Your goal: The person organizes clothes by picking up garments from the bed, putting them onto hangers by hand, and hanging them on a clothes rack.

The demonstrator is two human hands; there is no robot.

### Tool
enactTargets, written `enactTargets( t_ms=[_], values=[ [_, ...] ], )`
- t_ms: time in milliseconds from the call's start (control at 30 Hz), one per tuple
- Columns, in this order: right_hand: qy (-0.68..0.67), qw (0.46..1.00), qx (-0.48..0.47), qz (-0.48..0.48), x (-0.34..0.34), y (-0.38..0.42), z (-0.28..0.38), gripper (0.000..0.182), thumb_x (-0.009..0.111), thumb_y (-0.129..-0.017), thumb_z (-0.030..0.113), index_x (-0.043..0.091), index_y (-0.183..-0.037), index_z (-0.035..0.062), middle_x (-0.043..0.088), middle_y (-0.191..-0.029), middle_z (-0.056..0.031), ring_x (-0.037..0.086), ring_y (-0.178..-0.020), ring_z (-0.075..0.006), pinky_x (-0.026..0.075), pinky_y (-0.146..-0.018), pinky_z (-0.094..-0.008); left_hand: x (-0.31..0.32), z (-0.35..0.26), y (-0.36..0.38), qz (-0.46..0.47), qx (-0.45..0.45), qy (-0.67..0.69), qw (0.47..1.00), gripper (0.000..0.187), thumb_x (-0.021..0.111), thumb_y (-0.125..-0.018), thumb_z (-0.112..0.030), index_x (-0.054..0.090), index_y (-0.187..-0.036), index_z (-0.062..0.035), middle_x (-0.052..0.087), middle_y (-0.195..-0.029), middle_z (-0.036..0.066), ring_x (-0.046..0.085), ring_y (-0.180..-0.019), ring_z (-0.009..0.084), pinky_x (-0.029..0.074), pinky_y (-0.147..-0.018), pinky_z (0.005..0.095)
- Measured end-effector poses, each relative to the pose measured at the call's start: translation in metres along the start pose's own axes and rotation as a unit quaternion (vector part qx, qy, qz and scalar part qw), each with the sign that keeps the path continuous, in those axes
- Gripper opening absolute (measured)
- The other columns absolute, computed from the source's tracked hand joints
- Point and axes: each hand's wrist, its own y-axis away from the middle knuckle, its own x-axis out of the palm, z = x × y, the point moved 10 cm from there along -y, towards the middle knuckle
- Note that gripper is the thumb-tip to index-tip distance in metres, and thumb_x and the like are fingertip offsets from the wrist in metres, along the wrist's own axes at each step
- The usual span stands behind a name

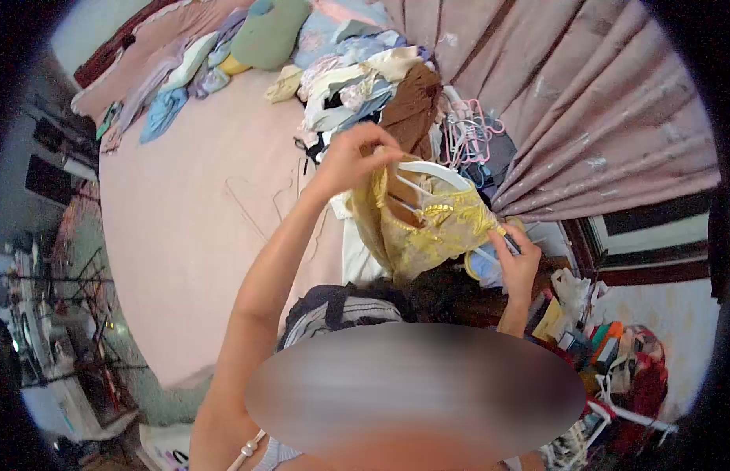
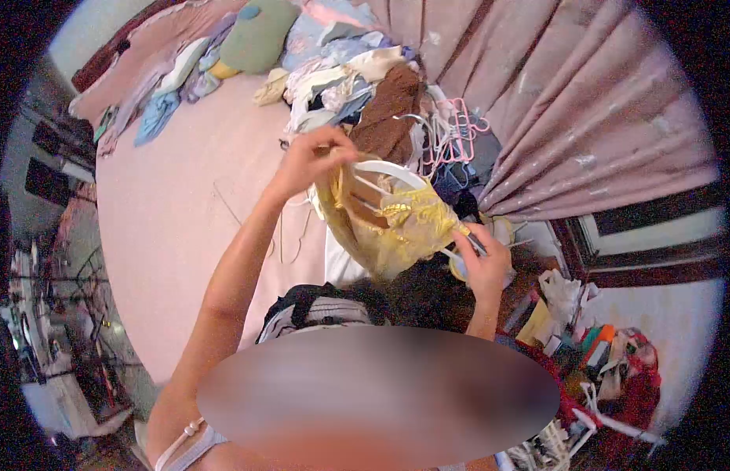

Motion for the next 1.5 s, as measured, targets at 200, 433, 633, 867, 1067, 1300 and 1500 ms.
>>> enactTargets(
  t_ms=[200,433,633,867,1067,1300,1500],
  values=[
    [-0.102,0.994,0.023,0.026,-0.01,-0.027,-0.035,0.011,0.064,-0.076,0.007,0.058,-0.08,-0.0004,0.058,-0.071,-0.002,0.051,-0.069,-0.0075,0.041,-0.065,-0.0235,-0.046,0.077,0.047,-0.255,-0.117,0.189,0.941,0.057,0.053,-0.085,-0.024,0.027,-0.132,-0.0063,0.04,-0.128,0.012,0.037,-0.118,0.0218,0.03,-0.098,0.0343],
    [-0.212,0.972,-0.003,0.104,0.011,-0.079,-0.005,0.011,0.062,-0.08,0.01,0.058,-0.078,-0.0009,0.054,-0.072,0.0047,0.045,-0.067,-0.004,0.038,-0.061,-0.0194,0.15,0.098,0.123,0.145,-0.275,0.187,0.932,0.07,0.069,-0.072,-0.037,0.041,-0.125,-0.0014,0.047,-0.124,0.011,0.042,-0.115,0.0216,0.032,-0.098,0.0326],
    [-0.256,0.955,0.043,0.145,0.07,-0.106,-0.031,0.011,0.061,-0.082,0.013,0.062,-0.084,0.0026,0.05,-0.066,0.0073,0.038,-0.057,-0.0002,0.028,-0.05,-0.0156,0.139,0.11,0.21,0.214,-0.405,0.254,0.852,0.065,0.065,-0.076,-0.037,0.043,-0.123,0.0027,0.049,-0.121,0.011,0.048,-0.109,0.0202,0.035,-0.094,0.0303],
    [-0.251,0.915,0.094,0.302,0.214,-0.062,-0.029,0.02,0.056,-0.085,0.021,0.055,-0.073,0.0045,0.046,-0.054,0.0033,0.04,-0.048,-0.0035,0.03,-0.042,-0.02,0.059,0.097,0.315,-0.042,-0.498,0.468,0.729,0.059,0.067,-0.076,-0.026,0.042,-0.122,0.0005,0.055,-0.114,0.01,0.056,-0.098,0.0188,0.046,-0.086,0.0322],
    [-0.086,0.881,-0.036,0.464,0.372,0.025,0.019,0.026,0.059,-0.08,0.026,0.06,-0.077,0.0004,0.055,-0.056,-0.003,0.052,-0.05,-0.0112,0.041,-0.049,-0.0275,-0.007,0.109,0.444,-0.154,-0.518,0.425,0.726,0.055,0.066,-0.077,-0.022,0.043,-0.121,0.0019,0.054,-0.114,0.009,0.054,-0.1,0.0174,0.045,-0.086,0.0304],
    [-0.134,0.818,-0.003,0.559,0.54,0.091,0.089,0.025,0.059,-0.08,0.026,0.06,-0.081,0.0013,0.057,-0.062,-0.0031,0.055,-0.057,-0.012,0.045,-0.055,-0.0266,-0.136,0.113,0.552,-0.328,-0.529,0.306,0.721,0.057,0.065,-0.077,-0.023,0.043,-0.122,0.0036,0.052,-0.117,0.01,0.051,-0.104,0.0185,0.039,-0.091,0.029],
    [-0.132,0.928,-0.058,0.344,0.595,0.053,0.119,0.04,0.063,-0.074,0.031,0.057,-0.099,0.0016,0.06,-0.089,-0.015,0.058,-0.084,-0.024,0.046,-0.074,-0.0328,-0.236,0.213,0.62,-0.463,-0.557,-0.007,0.689,0.044,0.062,-0.079,-0.025,0.05,-0.114,-0.0019,0.058,-0.1,0.009,0.056,-0.09,0.0146,0.043,-0.076,0.0262]
  ],
)
